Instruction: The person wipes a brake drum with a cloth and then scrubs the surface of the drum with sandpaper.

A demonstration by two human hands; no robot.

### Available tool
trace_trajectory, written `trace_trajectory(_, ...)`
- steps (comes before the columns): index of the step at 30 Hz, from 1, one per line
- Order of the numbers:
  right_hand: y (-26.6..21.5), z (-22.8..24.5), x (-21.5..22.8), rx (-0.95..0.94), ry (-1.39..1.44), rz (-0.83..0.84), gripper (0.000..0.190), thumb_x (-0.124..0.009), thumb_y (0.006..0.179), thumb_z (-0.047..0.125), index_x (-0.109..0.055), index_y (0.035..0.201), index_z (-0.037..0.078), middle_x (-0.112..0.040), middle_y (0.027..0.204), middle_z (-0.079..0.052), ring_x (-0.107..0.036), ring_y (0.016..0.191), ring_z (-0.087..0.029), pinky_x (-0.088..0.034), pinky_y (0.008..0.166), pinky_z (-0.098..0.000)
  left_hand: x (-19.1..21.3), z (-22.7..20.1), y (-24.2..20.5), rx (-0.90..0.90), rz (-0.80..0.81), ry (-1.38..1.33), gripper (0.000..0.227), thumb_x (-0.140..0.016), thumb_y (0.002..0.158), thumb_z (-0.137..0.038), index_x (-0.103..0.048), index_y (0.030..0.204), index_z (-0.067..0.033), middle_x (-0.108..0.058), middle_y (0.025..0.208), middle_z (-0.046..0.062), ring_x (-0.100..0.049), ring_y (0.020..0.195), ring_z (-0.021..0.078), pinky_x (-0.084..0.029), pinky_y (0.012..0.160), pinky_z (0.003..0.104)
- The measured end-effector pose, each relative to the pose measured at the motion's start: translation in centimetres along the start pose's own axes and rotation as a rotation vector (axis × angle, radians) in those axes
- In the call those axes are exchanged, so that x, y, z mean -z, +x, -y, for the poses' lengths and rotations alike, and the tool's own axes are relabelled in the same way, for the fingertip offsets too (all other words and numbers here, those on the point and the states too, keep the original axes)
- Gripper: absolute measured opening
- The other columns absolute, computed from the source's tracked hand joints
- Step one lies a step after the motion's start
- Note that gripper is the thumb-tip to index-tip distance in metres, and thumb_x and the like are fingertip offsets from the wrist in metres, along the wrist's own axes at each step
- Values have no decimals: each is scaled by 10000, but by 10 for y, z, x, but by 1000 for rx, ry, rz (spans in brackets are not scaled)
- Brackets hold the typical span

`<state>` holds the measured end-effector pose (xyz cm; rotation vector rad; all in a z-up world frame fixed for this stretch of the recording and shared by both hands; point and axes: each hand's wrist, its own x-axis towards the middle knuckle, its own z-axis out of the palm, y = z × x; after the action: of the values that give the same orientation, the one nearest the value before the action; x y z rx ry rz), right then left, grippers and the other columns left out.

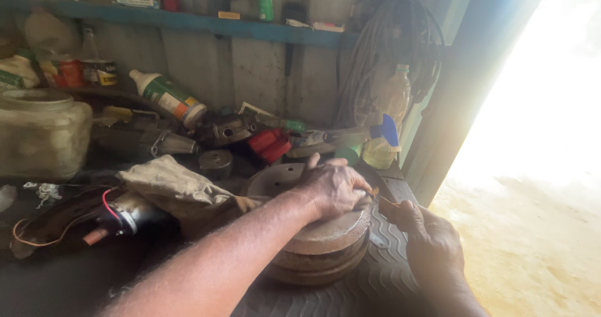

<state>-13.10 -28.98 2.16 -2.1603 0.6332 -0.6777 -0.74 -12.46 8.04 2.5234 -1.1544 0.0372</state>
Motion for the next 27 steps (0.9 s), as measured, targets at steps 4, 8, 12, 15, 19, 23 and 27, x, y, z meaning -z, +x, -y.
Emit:
trace_trajectory(4,-1,0,2,13,67,-2,514,-490,976,478,-794,1159,107,-818,997,-119,-732,988,-260,-509,890,-387,7,-10,-18,-74,145,-38,367,-507,970,-438,-685,1281,-361,-547,1510,-109,-227,1550,222,29,1242,644)
trace_trajectory(8,-2,0,3,40,121,-9,507,-486,985,452,-801,1150,90,-822,970,-130,-733,944,-244,-514,870,-374,16,-23,-44,-142,282,-38,408,-455,988,-436,-618,1349,-337,-407,1579,-109,-151,1554,233,39,1221,655)
trace_trajectory(12,-5,3,7,-7,167,-5,489,-494,1000,435,-784,1153,73,-813,964,-137,-723,931,-246,-517,856,-378,14,-28,-71,-258,251,55,442,-447,988,-323,-560,1411,-263,-374,1610,-82,-174,1553,234,13,1211,673)
trace_trajectory(15,-9,6,10,43,176,16,503,-473,983,444,-806,1133,98,-831,969,-92,-727,937,-227,-519,871,-363,3,-16,-98,-319,112,96,493,-466,968,-256,-524,1456,-212,-399,1600,-22,-249,1525,259,2,1199,690)
trace_trajectory(19,-11,6,15,8,108,-5,523,-480,969,490,-810,1129,116,-816,971,-102,-727,960,-225,-508,889,-379,-16,10,-137,-443,-242,204,533,-418,985,-130,-527,1507,-153,-481,1595,34,-371,1502,314,-77,1167,686)
trace_trajectory(23,-11,4,13,29,84,-3,527,-476,962,505,-802,1142,132,-817,979,-105,-735,973,-240,-514,894,-385,-17,40,-164,-435,-484,260,420,-464,1054,-267,-592,1422,-110,-601,1466,103,-496,1412,342,-215,1173,670)
trace_trajectory(27,-7,5,12,-16,-1,1,524,-469,970,510,-797,1157,146,-812,994,-100,-723,1000,-259,-508,896,-407,-2,83,-171,-195,-569,268,337,-535,1012,-326,-738,1244,-191,-722,1243,51,-593,1309,288,-285,1142,639)
